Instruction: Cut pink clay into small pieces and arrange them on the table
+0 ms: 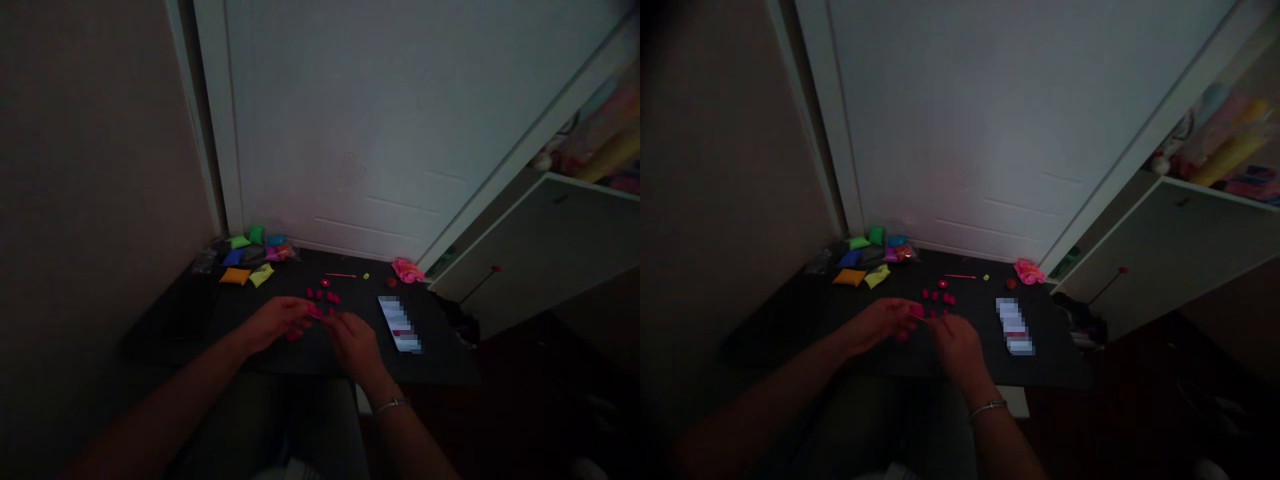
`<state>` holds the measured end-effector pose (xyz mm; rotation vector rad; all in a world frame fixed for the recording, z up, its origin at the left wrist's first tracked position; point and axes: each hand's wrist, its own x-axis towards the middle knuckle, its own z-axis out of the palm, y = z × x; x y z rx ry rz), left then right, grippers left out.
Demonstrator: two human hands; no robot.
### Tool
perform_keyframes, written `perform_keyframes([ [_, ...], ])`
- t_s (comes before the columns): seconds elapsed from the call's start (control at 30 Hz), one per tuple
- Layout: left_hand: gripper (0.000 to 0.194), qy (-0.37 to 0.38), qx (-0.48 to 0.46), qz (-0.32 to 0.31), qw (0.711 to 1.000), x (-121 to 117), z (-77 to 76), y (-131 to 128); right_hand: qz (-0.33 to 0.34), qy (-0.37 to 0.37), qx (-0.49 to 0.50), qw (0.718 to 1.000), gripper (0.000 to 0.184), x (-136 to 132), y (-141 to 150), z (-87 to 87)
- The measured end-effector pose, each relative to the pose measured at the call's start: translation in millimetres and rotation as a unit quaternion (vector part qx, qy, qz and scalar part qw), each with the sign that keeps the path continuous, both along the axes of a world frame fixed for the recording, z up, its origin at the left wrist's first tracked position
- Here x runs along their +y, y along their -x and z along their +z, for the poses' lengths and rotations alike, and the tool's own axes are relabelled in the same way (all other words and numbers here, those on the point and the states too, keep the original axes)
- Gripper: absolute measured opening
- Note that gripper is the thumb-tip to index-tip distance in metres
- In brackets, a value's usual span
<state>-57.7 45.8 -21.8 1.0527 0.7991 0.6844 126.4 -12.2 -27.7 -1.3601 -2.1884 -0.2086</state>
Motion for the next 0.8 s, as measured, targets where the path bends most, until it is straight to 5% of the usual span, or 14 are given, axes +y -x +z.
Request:
perform_keyframes([
  [0.27, 0.022, 0.034, -0.007, 0.022, 0.999, 19.9, -7.2, -6.4, 0.065, -0.024, -0.025, 0.997, 0.026, 4.7, -10.3, -19.2],
  [0.37, 0.027, 0.026, -0.031, 0.039, 0.998, 28.5, -8.3, -9.5, -0.066, -0.013, 0.103, 0.992, 0.022, 14.7, -20.9, -23.7],
  [0.5, 0.028, -0.003, -0.048, 0.058, 0.997, 39.4, -10.4, -15.4, -0.261, 0.091, 0.171, 0.946, 0.023, 32.2, -38.2, -27.3],
  [0.63, 0.022, 0.023, -0.083, 0.075, 0.993, 48.4, -13.4, -22.9, -0.314, 0.160, 0.097, 0.931, 0.021, 37.9, -47.2, -33.8],
  [0.8, 0.018, 0.071, -0.124, 0.102, 0.985, 52.8, -22.5, -29.8, -0.346, 0.095, 0.043, 0.933, 0.021, 36.9, -45.0, -37.2],
])
